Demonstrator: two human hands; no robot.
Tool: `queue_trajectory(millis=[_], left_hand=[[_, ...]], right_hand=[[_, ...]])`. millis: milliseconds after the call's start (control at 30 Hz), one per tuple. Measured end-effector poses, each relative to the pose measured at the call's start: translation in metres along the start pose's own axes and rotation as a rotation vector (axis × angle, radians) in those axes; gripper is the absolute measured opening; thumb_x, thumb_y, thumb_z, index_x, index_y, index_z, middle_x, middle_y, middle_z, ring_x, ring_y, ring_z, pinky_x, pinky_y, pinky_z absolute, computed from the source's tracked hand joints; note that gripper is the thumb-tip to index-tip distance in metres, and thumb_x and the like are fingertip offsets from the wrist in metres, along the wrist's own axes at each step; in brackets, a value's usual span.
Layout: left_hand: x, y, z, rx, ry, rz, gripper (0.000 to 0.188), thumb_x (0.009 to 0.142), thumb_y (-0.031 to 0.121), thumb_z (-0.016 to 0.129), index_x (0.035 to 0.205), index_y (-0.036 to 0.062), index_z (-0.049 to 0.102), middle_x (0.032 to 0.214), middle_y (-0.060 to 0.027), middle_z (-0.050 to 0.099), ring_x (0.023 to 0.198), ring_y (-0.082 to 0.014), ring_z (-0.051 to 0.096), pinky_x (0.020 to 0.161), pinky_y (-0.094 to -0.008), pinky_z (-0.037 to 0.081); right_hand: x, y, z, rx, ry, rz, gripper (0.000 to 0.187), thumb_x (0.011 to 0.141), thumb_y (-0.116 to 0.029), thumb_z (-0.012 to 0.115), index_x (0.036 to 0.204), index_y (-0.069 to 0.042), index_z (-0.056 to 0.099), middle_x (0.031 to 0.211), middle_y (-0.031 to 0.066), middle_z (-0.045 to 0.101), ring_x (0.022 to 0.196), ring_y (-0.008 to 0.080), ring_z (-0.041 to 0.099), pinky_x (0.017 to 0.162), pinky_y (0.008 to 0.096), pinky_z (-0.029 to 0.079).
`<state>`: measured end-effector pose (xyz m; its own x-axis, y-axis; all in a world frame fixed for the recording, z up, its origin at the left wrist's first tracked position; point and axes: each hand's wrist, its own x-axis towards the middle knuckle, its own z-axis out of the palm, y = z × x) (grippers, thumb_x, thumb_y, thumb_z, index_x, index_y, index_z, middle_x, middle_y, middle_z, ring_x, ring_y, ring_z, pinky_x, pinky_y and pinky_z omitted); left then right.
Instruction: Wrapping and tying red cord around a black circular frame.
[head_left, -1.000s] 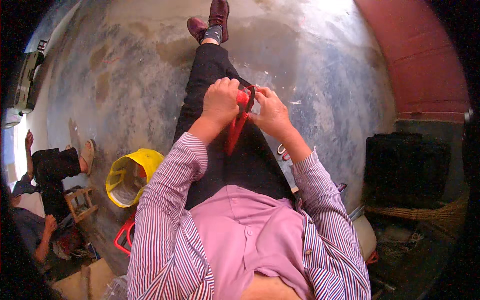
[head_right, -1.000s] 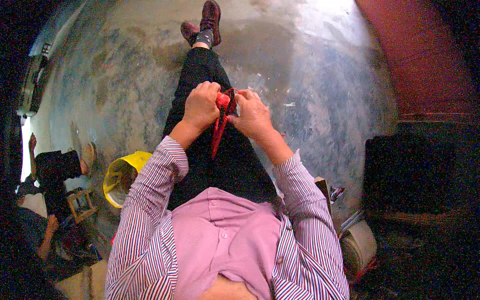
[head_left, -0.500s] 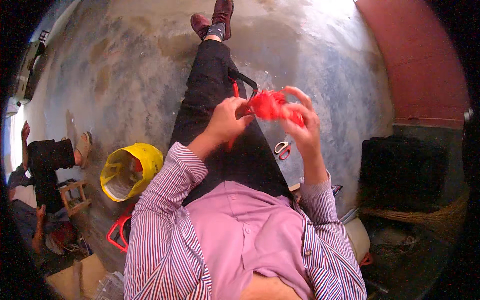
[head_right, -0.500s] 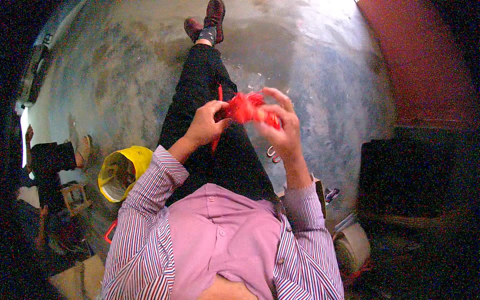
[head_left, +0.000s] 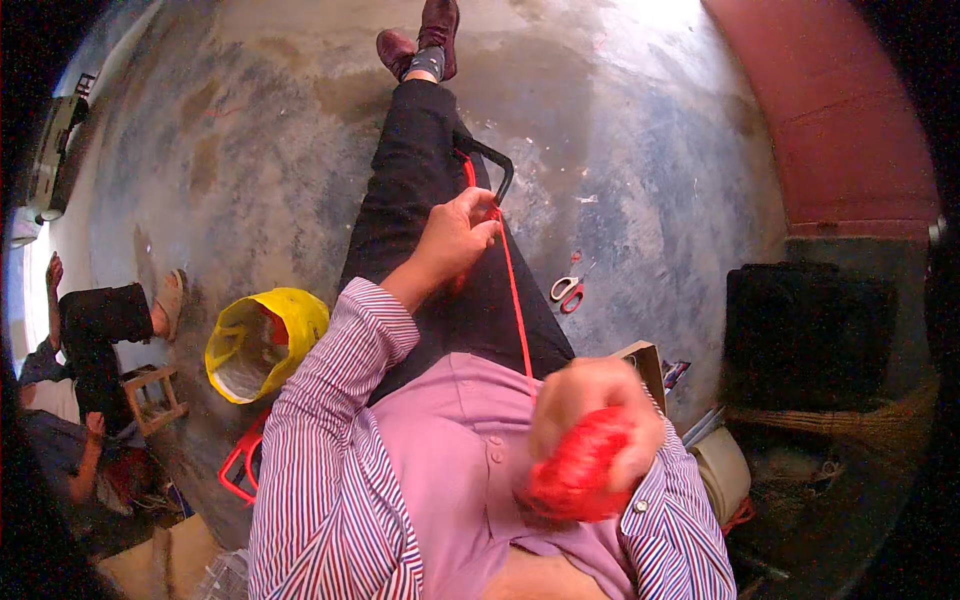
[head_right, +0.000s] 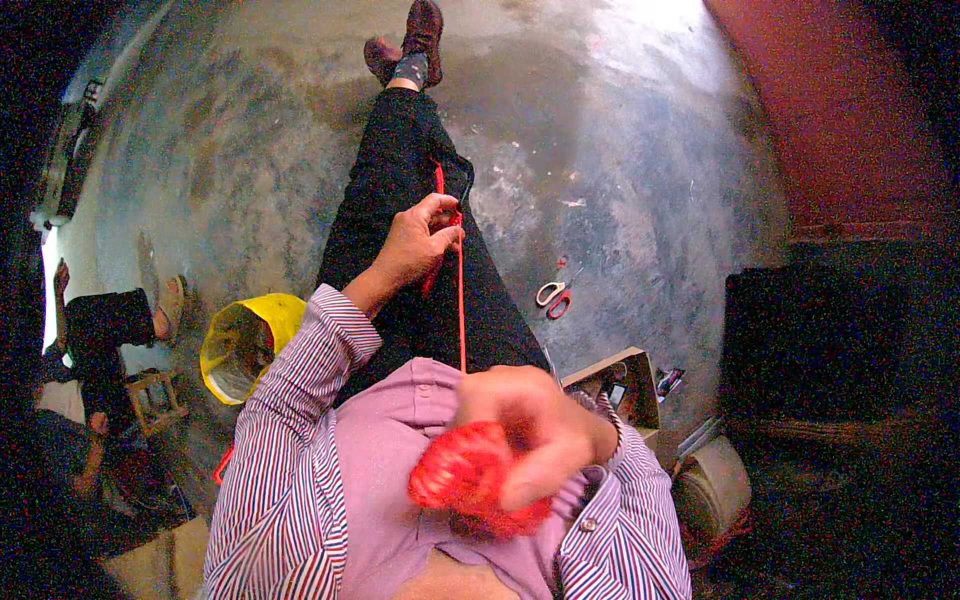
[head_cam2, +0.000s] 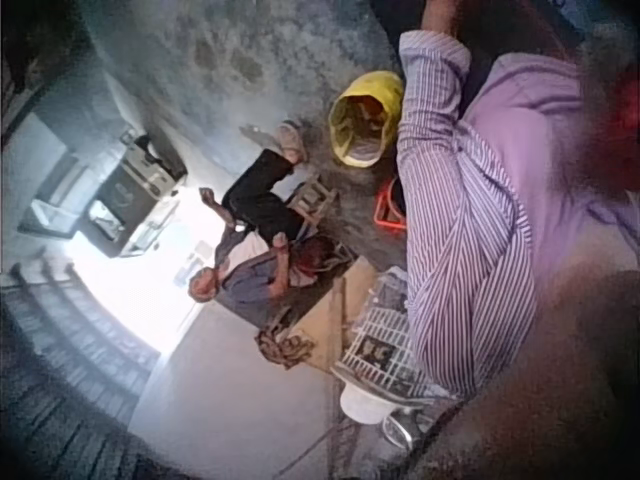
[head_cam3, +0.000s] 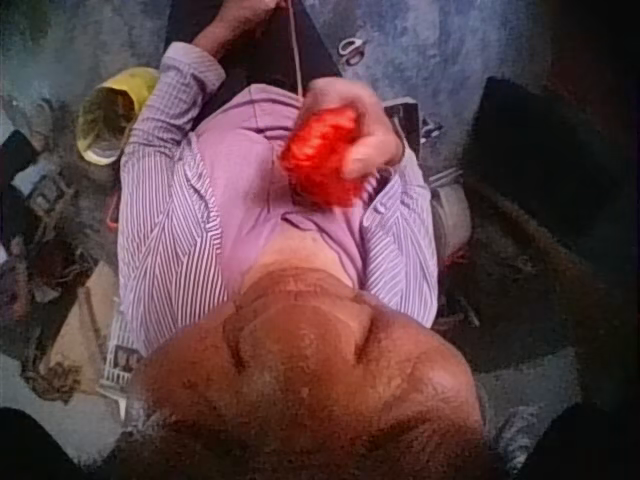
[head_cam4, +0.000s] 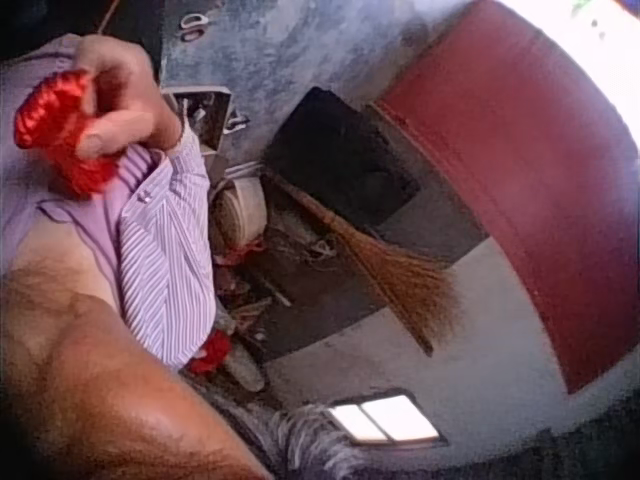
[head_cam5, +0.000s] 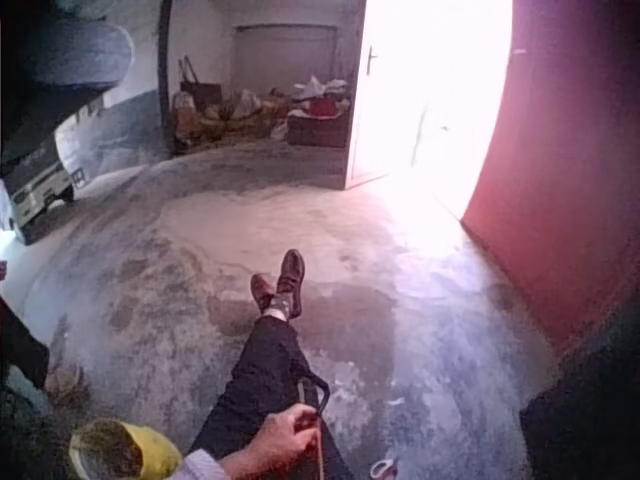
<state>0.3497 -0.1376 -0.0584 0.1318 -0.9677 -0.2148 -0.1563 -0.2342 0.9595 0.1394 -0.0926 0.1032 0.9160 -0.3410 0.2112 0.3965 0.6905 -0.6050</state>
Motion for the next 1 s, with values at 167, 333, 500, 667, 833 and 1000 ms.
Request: queue_trajectory(millis=[167, 333, 500, 667, 833, 1000], left_hand=[[0.004, 0.007, 0.003, 0.020, -0.020, -0.036, 0.037, 0.083, 0.006, 0.066, 0.118, -0.0022, 0.055, 0.097, -0.0144, 0.067, 0.085, -0.0193, 0.067, 0.076, -0.0300, 0.054], [-0.003, 0.028, 0.001, 0.074, 0.274, 0.301, 0.034, 0.088, 0.019, 0.067, 0.117, 0.0013, 0.058, 0.108, -0.0097, 0.064, 0.103, -0.0175, 0.060, 0.088, -0.0278, 0.048], [0.017, 0.036, -0.029, -0.541, 0.160, -0.017, 0.035, 0.100, 0.034, 0.043, 0.101, 0.0048, 0.061, 0.083, -0.0037, 0.062, 0.055, -0.0065, 0.053, 0.049, -0.0225, 0.041], [0.056, -0.022, -0.021, 0.021, 0.291, 0.105, 0.031, 0.098, 0.027, 0.045, 0.095, 0.0014, 0.063, 0.080, -0.0125, 0.064, 0.058, -0.0234, 0.058, 0.053, -0.0338, 0.046], [0.039, 0.005, -0.020, 0.622, 0.409, 0.401, 0.020, 0.091, 0.016, 0.053, 0.095, 0.0007, 0.065, 0.090, -0.0203, 0.065, 0.080, -0.0368, 0.062, 0.068, -0.0409, 0.050], [0.003, 0.049, -0.004, -0.270, 0.207, 0.033, 0.017, 0.090, 0.012, 0.055, 0.076, 0.0029, 0.060, 0.064, -0.0030, 0.054, 0.052, -0.0129, 0.051, 0.050, -0.0291, 0.042]], right_hand=[[0.001, -0.005, 0.010, 0.372, -0.117, -0.199, 0.035, 0.067, -0.010, 0.081, 0.073, -0.004, 0.048, 0.065, 0.0108, 0.058, 0.046, 0.0217, 0.052, 0.042, 0.0360, 0.038], [-0.006, -0.027, -0.010, -0.055, 0.122, -0.396, 0.028, 0.077, -0.021, 0.077, 0.080, -0.002, 0.057, 0.070, 0.0102, 0.062, 0.058, 0.0219, 0.060, 0.052, 0.0327, 0.046], [0.026, -0.039, -0.108, -1.744, 0.402, 0.015, 0.020, 0.074, -0.013, 0.070, 0.093, -0.008, 0.066, 0.081, 0.0102, 0.061, 0.075, 0.0270, 0.063, 0.065, 0.0349, 0.050], [0.062, 0.020, -0.189, -1.828, 0.577, 0.032, 0.020, 0.077, -0.010, 0.067, 0.097, -0.008, 0.066, 0.088, 0.0137, 0.061, 0.081, 0.0343, 0.062, 0.072, 0.0392, 0.051], [0.061, 0.043, -0.192, -1.465, 0.695, -0.021, 0.028, 0.076, -0.009, 0.070, 0.103, -0.004, 0.063, 0.097, 0.0159, 0.062, 0.091, 0.0319, 0.063, 0.081, 0.0367, 0.051], [0.047, 0.049, -0.166, -1.671, 0.593, -0.444, 0.044, 0.076, -0.005, 0.069, 0.117, -0.006, 0.052, 0.116, 0.0139, 0.059, 0.106, 0.0297, 0.058, 0.094, 0.0365, 0.045]])
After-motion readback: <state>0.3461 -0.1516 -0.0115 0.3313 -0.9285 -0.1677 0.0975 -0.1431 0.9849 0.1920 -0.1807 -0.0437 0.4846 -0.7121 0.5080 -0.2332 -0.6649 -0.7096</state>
